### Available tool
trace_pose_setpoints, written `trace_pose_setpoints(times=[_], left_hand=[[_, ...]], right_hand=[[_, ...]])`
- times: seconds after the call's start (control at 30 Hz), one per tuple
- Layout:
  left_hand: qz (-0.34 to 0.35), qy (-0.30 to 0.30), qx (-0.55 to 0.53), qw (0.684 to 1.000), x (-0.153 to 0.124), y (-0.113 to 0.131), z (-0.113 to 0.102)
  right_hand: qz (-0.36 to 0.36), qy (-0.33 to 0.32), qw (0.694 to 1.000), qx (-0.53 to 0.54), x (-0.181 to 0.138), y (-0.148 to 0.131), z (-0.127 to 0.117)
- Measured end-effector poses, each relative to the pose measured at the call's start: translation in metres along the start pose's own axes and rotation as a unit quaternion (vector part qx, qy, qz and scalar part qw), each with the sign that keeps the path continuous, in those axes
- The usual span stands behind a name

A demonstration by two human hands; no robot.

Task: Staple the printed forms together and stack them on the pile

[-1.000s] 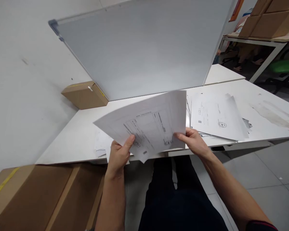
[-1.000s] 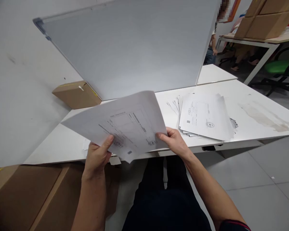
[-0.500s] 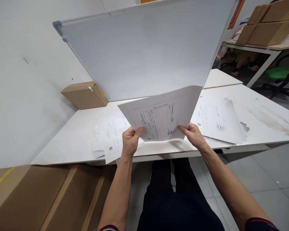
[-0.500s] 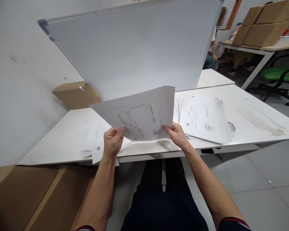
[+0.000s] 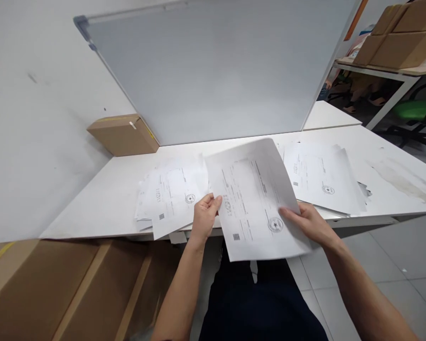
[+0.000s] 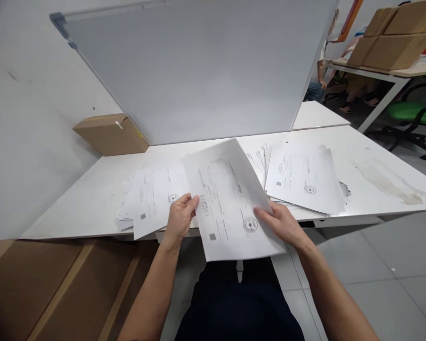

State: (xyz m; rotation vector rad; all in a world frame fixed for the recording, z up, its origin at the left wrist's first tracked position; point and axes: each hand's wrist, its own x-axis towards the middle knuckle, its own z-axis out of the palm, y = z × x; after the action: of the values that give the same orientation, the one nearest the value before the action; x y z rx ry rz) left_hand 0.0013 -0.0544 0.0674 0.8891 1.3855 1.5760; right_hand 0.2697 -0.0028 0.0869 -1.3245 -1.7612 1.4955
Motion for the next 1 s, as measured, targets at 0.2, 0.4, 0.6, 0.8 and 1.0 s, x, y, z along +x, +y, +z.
trace_pose_setpoints(times=[0.2,0.4,0.6,0.8,1.0], left_hand=[[0.025,0.054,0.101,0.993,0.006,-0.052,-0.005],[0.156,0.009,0.289,0.944,0.019,-0.062,0.011],[0.205,-0.002,0.388,0.898,0.030,-0.063,0.019],[0.180,-0.013,0.478,0.860,0.042,-0.063,0.022],[0.175,-0.011,0.515,0.839,0.045,-0.067,0.024]], right_hand=[[0.197,-0.094,0.962,0.167,-0.045,0.055,0.000],[0.222,-0.075,0.942,0.239,-0.057,0.075,0.008],[0.209,-0.068,0.942,0.254,-0.039,0.068,0.003],[0.221,-0.050,0.947,0.227,-0.027,0.066,0.001],[0.226,-0.048,0.943,0.237,-0.026,0.068,-0.002]])
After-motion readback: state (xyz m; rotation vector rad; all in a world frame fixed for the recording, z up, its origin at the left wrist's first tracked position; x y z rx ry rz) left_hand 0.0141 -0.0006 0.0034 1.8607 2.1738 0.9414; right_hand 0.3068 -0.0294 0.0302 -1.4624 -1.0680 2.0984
